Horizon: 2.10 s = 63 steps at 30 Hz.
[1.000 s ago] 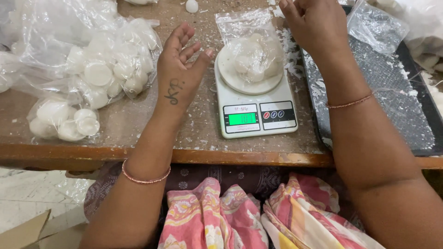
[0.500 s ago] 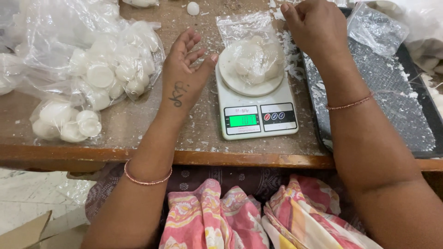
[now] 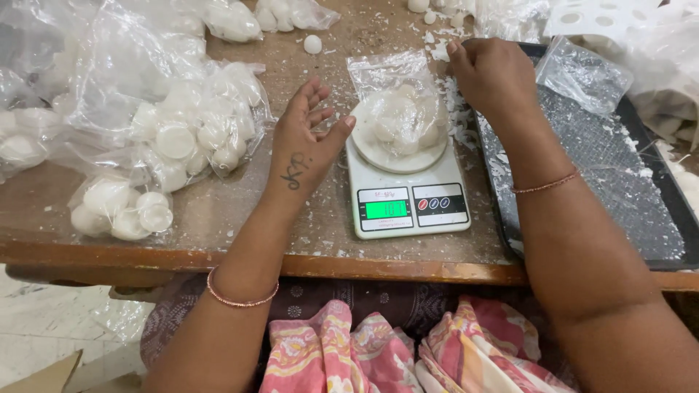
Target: The person places small white round objects into clear plastic bags on a digital scale, adjusts the contents to reach a target weight, seals the bags, and places them into a cardboard box. The process is repeated multiple times with consistent handling of the objects and bags.
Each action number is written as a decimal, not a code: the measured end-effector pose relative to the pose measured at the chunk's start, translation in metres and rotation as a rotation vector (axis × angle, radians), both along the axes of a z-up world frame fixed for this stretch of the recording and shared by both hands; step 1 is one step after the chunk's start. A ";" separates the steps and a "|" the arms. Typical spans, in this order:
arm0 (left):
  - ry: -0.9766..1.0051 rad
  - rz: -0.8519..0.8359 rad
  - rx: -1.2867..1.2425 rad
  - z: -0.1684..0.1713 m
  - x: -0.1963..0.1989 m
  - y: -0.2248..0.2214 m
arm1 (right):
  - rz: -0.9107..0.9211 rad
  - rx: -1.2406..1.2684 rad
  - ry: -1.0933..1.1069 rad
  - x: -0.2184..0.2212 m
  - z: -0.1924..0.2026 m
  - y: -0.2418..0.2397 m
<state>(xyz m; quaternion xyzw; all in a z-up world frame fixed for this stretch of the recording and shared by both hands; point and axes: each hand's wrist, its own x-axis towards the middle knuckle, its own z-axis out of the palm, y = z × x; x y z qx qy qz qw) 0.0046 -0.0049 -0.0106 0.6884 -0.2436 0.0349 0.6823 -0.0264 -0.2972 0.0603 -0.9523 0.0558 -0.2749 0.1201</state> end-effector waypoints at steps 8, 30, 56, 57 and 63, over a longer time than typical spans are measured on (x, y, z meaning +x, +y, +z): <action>-0.006 0.037 0.059 0.004 -0.002 0.000 | -0.013 -0.060 0.052 0.009 -0.008 -0.010; -0.017 0.004 0.109 0.002 -0.002 0.001 | 0.130 0.592 0.337 0.020 -0.018 -0.001; -0.014 -0.342 0.142 0.068 -0.060 0.005 | 0.733 0.861 0.015 -0.112 0.032 0.044; -0.024 -0.387 0.107 0.074 -0.071 0.003 | 0.692 0.888 0.022 -0.130 0.026 0.035; 0.012 -0.664 0.021 0.052 -0.136 -0.041 | 0.655 1.123 0.168 -0.254 0.013 0.033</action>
